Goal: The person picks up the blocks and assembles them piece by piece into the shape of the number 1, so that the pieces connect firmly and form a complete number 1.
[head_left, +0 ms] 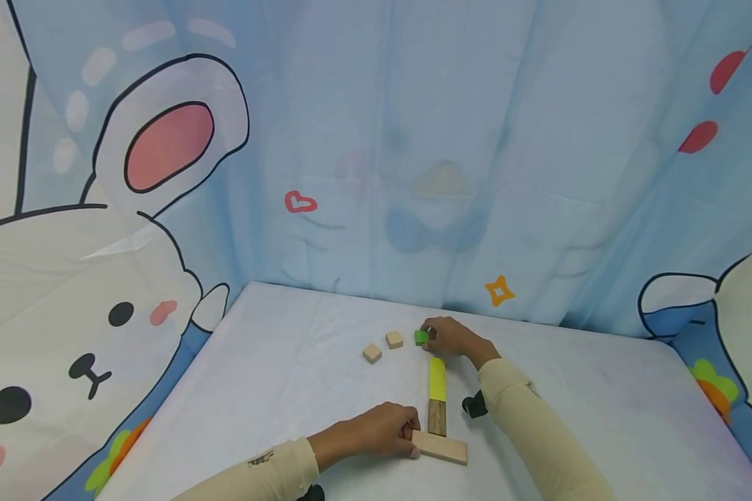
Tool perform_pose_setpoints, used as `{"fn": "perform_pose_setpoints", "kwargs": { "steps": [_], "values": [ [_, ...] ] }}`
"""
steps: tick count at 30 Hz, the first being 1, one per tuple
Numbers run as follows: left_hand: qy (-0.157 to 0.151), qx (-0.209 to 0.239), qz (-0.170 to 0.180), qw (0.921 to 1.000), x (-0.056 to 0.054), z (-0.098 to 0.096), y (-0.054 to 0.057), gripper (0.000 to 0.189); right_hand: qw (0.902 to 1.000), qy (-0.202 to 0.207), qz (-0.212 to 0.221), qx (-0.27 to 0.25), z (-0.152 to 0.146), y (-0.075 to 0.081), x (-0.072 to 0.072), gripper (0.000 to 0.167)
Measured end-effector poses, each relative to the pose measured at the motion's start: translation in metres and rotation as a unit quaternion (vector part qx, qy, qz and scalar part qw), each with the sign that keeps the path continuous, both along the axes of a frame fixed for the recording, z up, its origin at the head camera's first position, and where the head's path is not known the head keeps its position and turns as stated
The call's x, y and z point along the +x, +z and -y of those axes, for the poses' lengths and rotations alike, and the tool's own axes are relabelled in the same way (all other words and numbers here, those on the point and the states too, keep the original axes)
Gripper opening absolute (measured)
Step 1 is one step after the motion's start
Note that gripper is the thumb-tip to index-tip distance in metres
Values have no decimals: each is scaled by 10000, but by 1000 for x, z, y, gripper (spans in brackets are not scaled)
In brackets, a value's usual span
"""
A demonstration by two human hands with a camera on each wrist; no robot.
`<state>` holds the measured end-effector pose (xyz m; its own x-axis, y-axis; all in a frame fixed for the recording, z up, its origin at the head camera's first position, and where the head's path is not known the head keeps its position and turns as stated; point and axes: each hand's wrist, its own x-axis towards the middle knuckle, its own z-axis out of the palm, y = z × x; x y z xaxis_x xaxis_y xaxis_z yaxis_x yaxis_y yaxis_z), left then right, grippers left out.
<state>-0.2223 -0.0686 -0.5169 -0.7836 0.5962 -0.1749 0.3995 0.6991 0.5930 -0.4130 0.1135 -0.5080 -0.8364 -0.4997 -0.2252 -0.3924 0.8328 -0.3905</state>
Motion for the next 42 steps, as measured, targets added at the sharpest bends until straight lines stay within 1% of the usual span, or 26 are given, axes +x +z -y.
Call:
{"fn": "perform_pose_setpoints", "kwargs": {
  "steps": [4,7,15,24,29,35,42],
  "values": [
    [42,117,146,9998,0,1,-1,25,10000,-4,10,26,-2,3,2,39],
    [25,87,109,9999,0,1,0,25,10000,-15,10,38,-4,5,4,39],
    [94,218,268,9994,-1,1,-1,24,10000,70,-47,11,-8,5,5,38],
    [74,268,262,9993,-1,1,-2,24,9999,121,-45,-82,-13,2,2,39],
    [35,144,179,9997,0,1,-1,25,10000,53,-5,-71,-15,1,3,38],
    [-21,131,150,9998,-1,1,-3,25,10000,22,10,-95,-16,2,5,40],
    [16,191,179,9997,-2,2,-3,24,9996,56,-56,-273,-21,5,7,36]
  ]
}}
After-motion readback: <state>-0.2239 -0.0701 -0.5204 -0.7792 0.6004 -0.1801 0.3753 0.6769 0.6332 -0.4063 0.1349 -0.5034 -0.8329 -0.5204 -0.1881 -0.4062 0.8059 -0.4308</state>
